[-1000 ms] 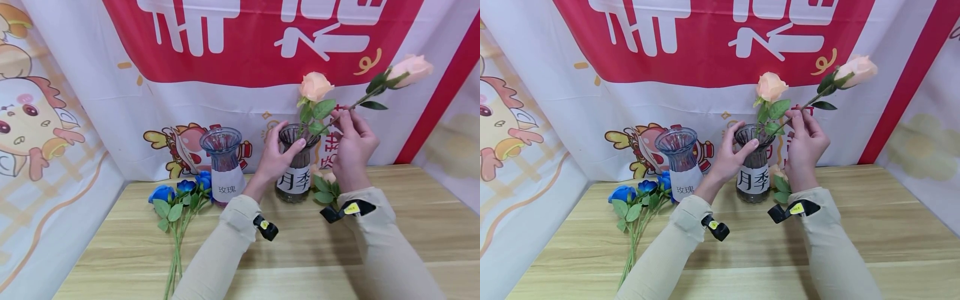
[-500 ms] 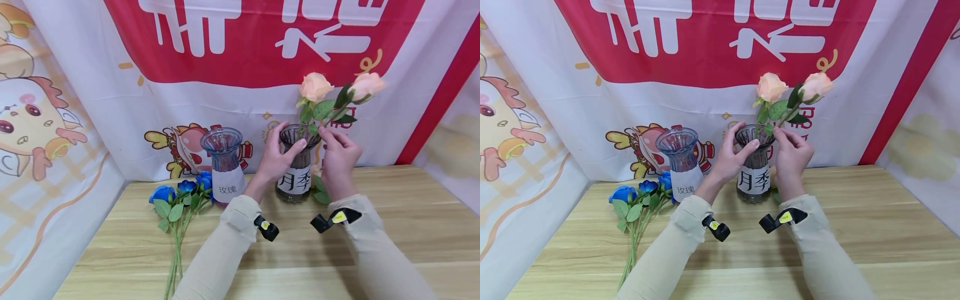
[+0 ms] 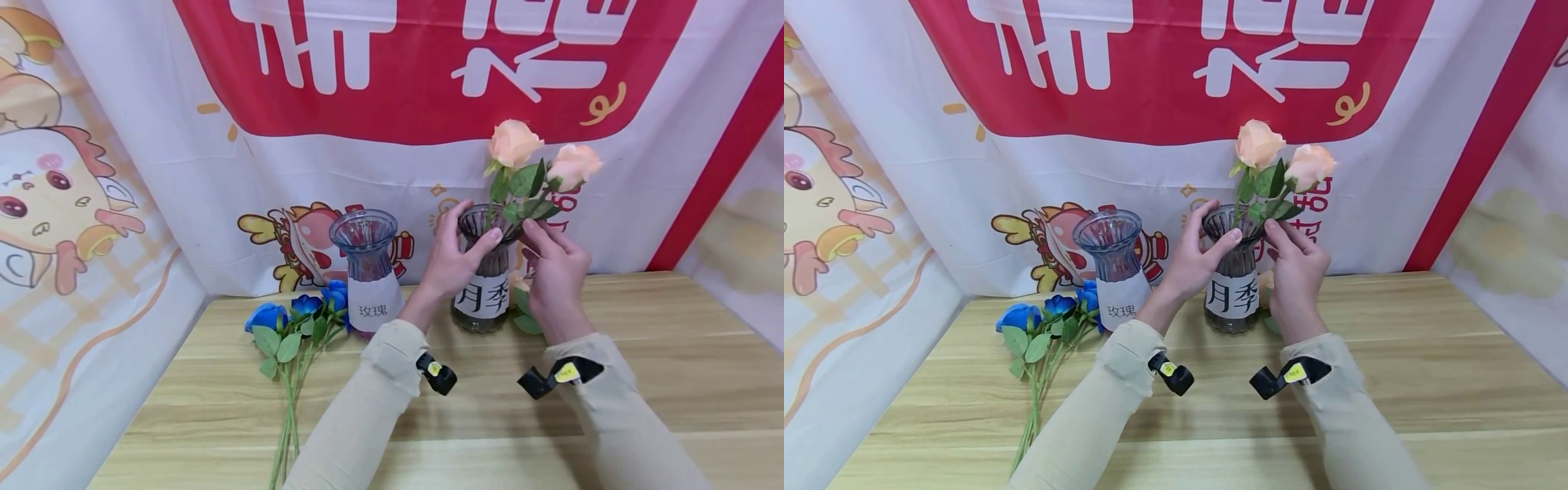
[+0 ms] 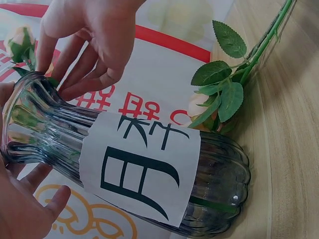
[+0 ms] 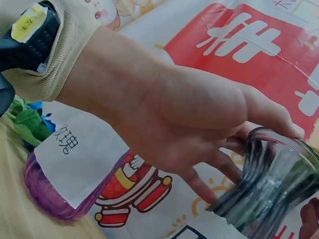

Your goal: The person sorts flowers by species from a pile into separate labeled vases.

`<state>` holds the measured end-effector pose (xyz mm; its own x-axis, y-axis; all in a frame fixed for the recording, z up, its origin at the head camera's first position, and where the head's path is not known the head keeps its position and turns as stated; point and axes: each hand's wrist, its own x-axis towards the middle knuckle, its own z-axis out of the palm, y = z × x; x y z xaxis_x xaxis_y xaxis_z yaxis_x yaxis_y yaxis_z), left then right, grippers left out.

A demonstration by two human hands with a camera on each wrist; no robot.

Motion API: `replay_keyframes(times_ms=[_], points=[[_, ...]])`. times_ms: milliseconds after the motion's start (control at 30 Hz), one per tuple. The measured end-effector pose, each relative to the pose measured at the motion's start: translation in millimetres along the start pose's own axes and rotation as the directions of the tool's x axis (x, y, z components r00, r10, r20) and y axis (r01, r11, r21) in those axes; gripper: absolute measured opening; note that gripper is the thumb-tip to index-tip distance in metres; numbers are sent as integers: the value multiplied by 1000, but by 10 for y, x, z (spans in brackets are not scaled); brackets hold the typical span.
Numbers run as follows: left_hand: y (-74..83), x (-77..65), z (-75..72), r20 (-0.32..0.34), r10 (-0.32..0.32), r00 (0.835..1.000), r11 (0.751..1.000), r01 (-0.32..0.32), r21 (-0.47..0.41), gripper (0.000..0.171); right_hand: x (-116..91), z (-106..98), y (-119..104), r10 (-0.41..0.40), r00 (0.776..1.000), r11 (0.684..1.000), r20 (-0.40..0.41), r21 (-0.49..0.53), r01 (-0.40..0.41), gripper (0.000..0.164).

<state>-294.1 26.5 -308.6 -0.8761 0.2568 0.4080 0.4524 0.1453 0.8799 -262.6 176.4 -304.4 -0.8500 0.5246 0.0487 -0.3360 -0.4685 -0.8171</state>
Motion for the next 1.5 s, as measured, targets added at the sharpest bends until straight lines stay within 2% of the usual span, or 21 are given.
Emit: replay_keyframes(times_ms=[167, 367, 533, 867, 1200, 1333, 1400, 1467, 1500], points=[[-2, -6, 2, 2, -3, 1000, 1000, 3, -6, 78, -6, -156, -54, 46, 997, 999, 56, 23, -47, 23], [-2, -5, -17, 11, 0, 1000, 1000, 0, -30, 77, -29, -373, -151, 54, 993, 998, 108, 34, -58, 31], [0, -7, -20, 15, 0, 1000, 1000, 0, -28, 77, -36, -562, -250, 50, 987, 997, 152, 54, -59, 28], [14, -17, -5, 14, -17, 1000, 1000, 18, -18, 78, -102, -874, -413, 68, 983, 997, 170, -34, -63, 34], [5, 7, -46, 1, -10, 1000, 1000, 10, -16, 76, -143, -1147, -387, 162, 957, 981, 242, -144, -130, 31], [4, 2, -40, -1, -13, 1000, 1000, 13, -14, 77, -126, -1312, -345, 195, 939, 963, 285, -235, -129, 25], [5, 2, -27, -2, -13, 1000, 1000, 13, -14, 77, -113, -1416, -319, 221, 927, 945, 304, -302, -126, 23], [5, 3, -10, 2, -15, 1000, 1000, 15, -9, 77, -106, -1528, -288, 243, 917, 901, 317, -423, -93, 25], [5, 3, -1, 4, -15, 1000, 1000, 15, -6, 77, -108, -1585, -272, 259, 912, 862, 317, -501, -71, 25]])
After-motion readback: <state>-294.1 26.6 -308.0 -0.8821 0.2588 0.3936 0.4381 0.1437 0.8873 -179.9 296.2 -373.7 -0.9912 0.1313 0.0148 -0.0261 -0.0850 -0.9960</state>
